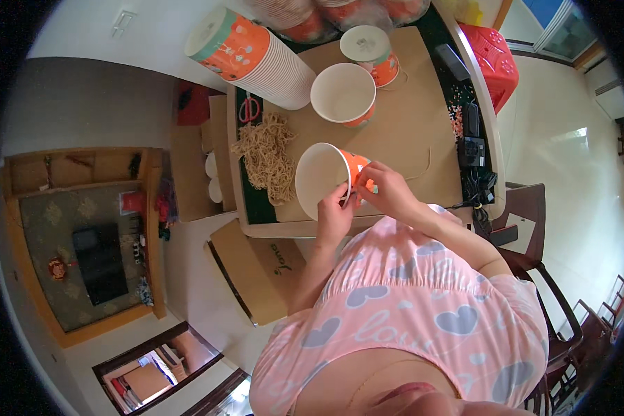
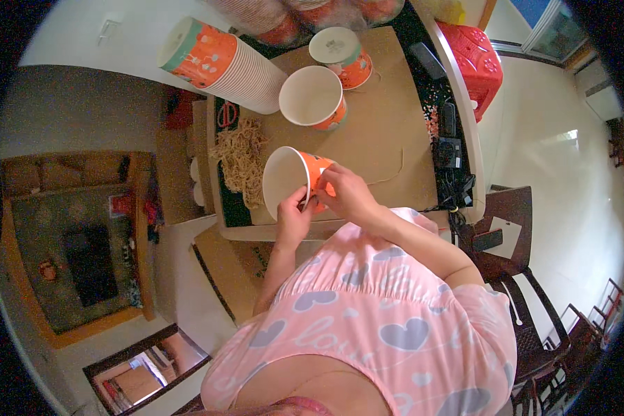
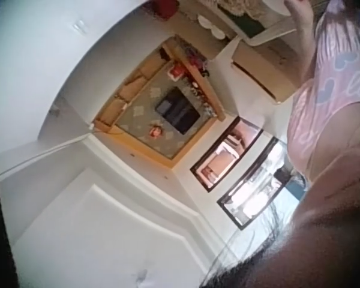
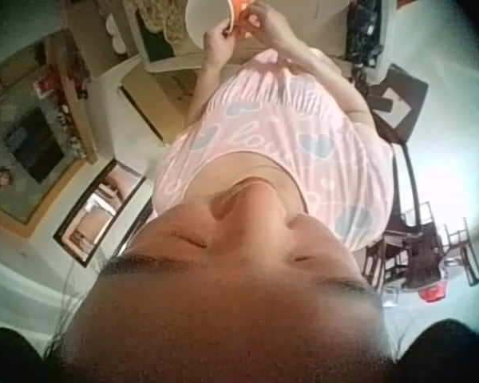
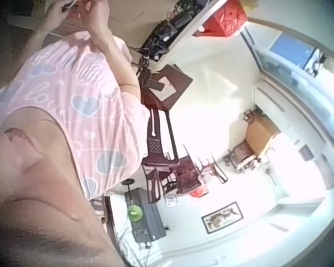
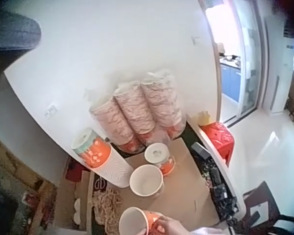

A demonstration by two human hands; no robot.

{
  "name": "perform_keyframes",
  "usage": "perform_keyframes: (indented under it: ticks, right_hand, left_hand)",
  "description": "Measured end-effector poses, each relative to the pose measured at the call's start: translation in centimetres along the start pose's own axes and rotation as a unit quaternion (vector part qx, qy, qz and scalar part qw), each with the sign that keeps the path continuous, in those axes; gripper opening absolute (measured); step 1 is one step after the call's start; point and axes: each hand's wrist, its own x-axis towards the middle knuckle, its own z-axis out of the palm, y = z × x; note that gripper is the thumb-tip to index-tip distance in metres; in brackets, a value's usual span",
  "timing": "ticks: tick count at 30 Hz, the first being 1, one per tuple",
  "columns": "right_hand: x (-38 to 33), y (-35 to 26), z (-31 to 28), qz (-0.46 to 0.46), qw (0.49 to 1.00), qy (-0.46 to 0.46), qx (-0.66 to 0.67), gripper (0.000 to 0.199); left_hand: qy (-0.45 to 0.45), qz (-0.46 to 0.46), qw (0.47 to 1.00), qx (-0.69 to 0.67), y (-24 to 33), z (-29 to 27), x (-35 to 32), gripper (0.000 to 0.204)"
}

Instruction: Unpacking stacks of paper cups from a plastic bag and threading string through the rim holes.

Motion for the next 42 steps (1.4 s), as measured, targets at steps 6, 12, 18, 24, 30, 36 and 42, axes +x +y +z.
perform_keyframes:
  ticks: [6, 12, 18, 24, 30, 36, 42]
  right_hand:
    - [0.0, 0.1, 0.0, -0.011, 0.999, -0.011, -0.042, 0.01]
    - [0.0, 0.3, 0.0, -0.015, 0.998, -0.011, -0.059, 0.011]
    - [-0.1, 1.6, -0.9, -0.007, 0.995, -0.003, -0.099, 0.011]
    - [-0.3, 4.5, -1.1, 0.028, 0.991, -0.027, -0.128, 0.012]
    - [-1.0, 8.6, -0.3, 0.079, 0.99, -0.029, -0.116, 0.01]
    - [-1.3, 10.4, 0.0, 0.146, 0.989, -0.033, 0.01, 0.009]
    - [-2.0, 6.0, -2.3, 0.169, 0.971, -0.121, -0.115, 0.014]
  left_hand:
    - [0.013, 0.024, 0.998, 0.052, 0.2, 0.2, 0.0, 0.023]
    - [0.008, 0.041, 0.997, 0.072, -0.6, 0.5, 0.1, 0.024]
    - [-0.033, 0.143, 0.989, 0.011, -2.0, 1.0, 1.5, 0.02]
    - [-0.075, 0.11, 0.981, 0.138, -3.6, 3.0, 3.5, 0.017]
    - [-0.039, 0.146, 0.966, 0.209, -4.8, 5.6, 4.1, 0.012]
    - [-0.028, 0.085, 0.98, 0.178, -6.1, 6.4, 4.5, 0.014]
    - [0.007, 0.033, 0.999, 0.0, -8.3, 6.0, 5.0, 0.012]
